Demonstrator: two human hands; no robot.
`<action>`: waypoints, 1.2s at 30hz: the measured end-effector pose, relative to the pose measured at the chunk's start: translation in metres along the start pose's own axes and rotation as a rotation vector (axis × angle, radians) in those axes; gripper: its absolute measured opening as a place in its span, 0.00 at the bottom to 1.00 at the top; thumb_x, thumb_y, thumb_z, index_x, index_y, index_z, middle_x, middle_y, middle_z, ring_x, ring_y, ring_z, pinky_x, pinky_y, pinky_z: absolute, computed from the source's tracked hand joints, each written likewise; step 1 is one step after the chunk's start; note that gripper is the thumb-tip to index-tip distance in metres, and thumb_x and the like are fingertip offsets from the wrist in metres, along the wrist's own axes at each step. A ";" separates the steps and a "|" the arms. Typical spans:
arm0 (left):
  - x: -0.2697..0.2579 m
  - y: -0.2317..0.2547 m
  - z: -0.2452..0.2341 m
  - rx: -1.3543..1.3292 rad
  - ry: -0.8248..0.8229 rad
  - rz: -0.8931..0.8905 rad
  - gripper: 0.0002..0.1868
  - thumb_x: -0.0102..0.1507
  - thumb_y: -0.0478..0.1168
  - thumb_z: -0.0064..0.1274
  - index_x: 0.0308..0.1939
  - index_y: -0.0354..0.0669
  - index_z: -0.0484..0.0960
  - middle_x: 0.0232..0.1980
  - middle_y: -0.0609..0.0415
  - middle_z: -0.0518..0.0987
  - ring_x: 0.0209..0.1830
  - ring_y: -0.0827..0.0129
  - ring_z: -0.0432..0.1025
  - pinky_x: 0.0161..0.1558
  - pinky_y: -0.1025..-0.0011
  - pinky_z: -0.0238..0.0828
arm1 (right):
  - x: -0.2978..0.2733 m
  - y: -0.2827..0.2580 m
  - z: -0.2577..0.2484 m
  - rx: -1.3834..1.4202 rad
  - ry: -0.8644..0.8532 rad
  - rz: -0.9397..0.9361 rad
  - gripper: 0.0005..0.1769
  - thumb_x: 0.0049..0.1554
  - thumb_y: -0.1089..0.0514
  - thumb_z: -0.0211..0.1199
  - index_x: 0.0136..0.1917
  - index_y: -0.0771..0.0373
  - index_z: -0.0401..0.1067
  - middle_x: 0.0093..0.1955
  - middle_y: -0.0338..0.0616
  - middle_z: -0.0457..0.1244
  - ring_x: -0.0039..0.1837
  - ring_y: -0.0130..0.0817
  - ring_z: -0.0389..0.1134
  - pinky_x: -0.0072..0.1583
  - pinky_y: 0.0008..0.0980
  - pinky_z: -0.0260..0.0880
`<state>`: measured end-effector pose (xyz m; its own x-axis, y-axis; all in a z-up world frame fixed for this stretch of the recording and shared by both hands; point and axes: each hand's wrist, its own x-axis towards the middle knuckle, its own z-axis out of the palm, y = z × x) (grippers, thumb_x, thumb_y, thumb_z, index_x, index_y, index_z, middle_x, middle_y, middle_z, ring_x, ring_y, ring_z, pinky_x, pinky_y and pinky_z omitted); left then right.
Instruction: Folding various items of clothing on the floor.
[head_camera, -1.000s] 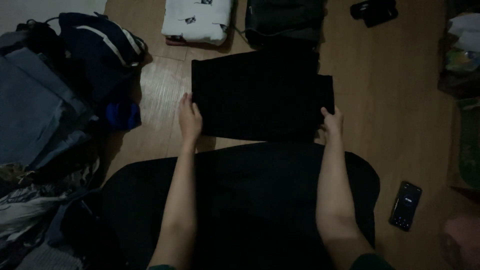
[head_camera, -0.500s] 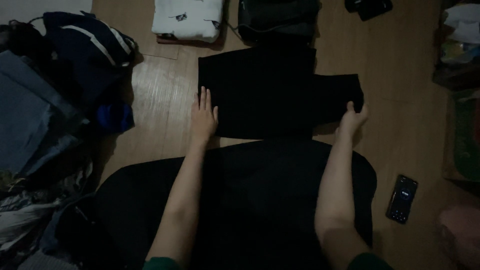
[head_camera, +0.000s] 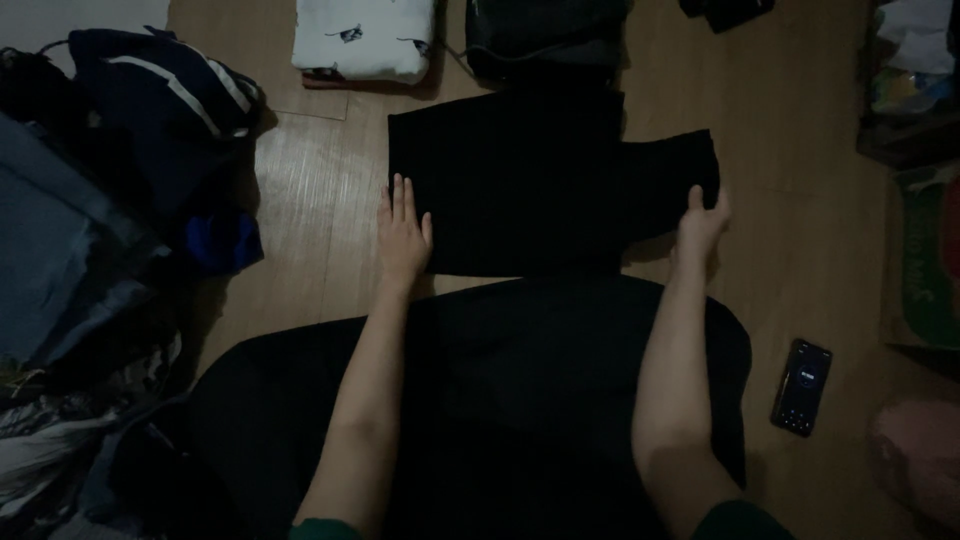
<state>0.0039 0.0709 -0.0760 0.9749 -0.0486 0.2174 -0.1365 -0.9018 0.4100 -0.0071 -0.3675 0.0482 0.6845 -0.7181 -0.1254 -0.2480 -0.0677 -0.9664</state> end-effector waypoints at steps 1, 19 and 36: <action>0.000 0.000 -0.001 -0.013 -0.016 -0.003 0.35 0.74 0.49 0.40 0.81 0.39 0.51 0.84 0.45 0.50 0.83 0.44 0.45 0.78 0.50 0.49 | 0.002 0.002 0.006 -0.114 -0.002 -0.059 0.26 0.67 0.57 0.55 0.76 0.63 0.60 0.76 0.52 0.58 0.76 0.43 0.60 0.76 0.41 0.58; 0.002 -0.009 -0.027 -0.243 -0.217 -0.018 0.33 0.73 0.37 0.37 0.82 0.43 0.46 0.85 0.48 0.45 0.83 0.45 0.42 0.78 0.50 0.45 | -0.177 0.031 0.153 -0.871 -0.829 -0.558 0.32 0.61 0.48 0.63 0.75 0.56 0.62 0.78 0.54 0.52 0.77 0.52 0.54 0.68 0.51 0.64; 0.027 0.086 -0.030 -0.126 -0.101 -0.192 0.37 0.67 0.58 0.56 0.65 0.26 0.70 0.67 0.38 0.70 0.66 0.47 0.65 0.64 0.53 0.64 | -0.120 0.069 0.119 -0.933 -0.492 -0.431 0.46 0.65 0.39 0.58 0.85 0.57 0.41 0.85 0.62 0.31 0.83 0.64 0.37 0.77 0.63 0.40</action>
<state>0.0128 0.0051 -0.0086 0.9969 0.0695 0.0378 0.0379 -0.8381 0.5441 -0.0251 -0.2038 -0.0300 0.9799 -0.1748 -0.0964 -0.1994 -0.8797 -0.4318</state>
